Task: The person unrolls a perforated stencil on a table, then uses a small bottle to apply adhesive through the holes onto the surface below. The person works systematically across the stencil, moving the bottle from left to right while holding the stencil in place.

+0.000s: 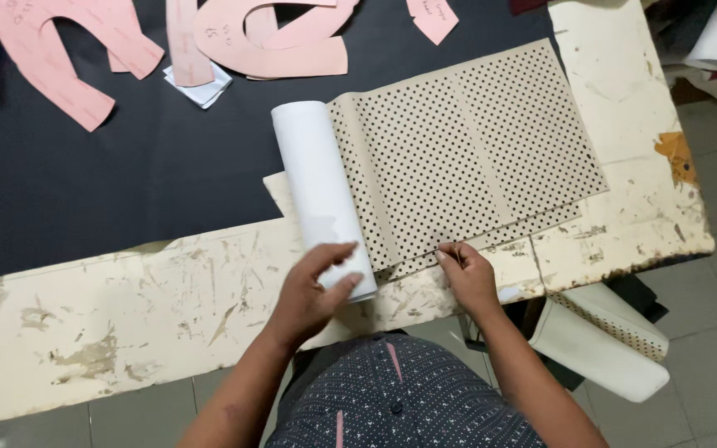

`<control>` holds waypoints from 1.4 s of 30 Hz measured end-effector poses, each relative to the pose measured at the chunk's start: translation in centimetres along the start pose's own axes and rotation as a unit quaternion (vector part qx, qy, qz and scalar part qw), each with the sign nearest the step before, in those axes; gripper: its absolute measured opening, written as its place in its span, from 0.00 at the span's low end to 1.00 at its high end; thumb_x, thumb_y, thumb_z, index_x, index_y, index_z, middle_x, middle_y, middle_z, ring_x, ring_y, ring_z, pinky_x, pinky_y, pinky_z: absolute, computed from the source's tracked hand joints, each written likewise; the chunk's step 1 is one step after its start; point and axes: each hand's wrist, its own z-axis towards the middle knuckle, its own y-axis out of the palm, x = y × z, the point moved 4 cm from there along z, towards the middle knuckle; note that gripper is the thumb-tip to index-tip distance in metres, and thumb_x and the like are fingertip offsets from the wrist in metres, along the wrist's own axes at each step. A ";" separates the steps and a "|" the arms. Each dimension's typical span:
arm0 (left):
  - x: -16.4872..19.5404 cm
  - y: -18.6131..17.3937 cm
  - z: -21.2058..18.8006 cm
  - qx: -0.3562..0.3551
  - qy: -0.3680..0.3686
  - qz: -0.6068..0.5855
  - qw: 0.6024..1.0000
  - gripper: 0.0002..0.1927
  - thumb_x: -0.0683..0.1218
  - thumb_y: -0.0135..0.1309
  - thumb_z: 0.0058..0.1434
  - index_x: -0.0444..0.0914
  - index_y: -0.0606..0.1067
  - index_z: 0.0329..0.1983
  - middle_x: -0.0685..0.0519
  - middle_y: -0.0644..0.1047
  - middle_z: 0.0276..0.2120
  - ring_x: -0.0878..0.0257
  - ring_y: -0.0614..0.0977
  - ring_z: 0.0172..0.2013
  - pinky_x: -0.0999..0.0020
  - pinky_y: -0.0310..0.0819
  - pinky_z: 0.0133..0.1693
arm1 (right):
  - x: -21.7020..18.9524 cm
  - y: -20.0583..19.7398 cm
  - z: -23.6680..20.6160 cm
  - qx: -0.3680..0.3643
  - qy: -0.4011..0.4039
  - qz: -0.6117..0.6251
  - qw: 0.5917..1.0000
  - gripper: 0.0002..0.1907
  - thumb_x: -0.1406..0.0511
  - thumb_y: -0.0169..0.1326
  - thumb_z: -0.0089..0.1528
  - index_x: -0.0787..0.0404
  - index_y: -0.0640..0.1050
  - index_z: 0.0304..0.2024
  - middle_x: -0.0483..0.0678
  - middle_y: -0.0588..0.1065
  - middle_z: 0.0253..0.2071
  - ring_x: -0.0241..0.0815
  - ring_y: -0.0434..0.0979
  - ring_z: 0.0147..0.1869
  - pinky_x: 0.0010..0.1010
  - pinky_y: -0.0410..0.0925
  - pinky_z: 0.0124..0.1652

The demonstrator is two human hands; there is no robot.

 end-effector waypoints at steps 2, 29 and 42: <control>-0.9 -1.2 0.7 0.116 -0.005 0.080 0.990 0.30 0.52 0.63 0.64 0.36 0.69 0.66 0.39 0.76 0.58 0.47 0.79 0.58 0.57 0.75 0.59 | 0.0 -0.1 -0.4 0.011 -0.019 0.009 1.000 0.15 0.63 0.58 0.64 0.64 0.81 0.50 0.46 0.79 0.38 0.32 0.73 0.36 0.26 0.68 0.37; -5.2 -12.8 -4.4 0.241 -0.271 0.145 0.920 0.30 0.50 0.63 0.59 0.33 0.69 0.61 0.40 0.80 0.47 0.48 0.83 0.45 0.54 0.76 0.48 | 1.4 -8.5 0.8 0.195 -0.086 0.030 0.977 0.10 0.67 0.56 0.67 0.66 0.77 0.49 0.43 0.76 0.36 0.29 0.69 0.29 0.22 0.66 0.31; 1.2 -2.3 -1.3 0.039 -0.083 0.029 0.995 0.23 0.51 0.55 0.66 0.40 0.73 0.63 0.47 0.80 0.55 0.55 0.83 0.53 0.60 0.80 0.56 | 0.7 -6.5 1.0 0.159 -0.111 0.020 0.981 0.12 0.66 0.56 0.67 0.65 0.78 0.50 0.43 0.76 0.36 0.28 0.70 0.32 0.22 0.66 0.33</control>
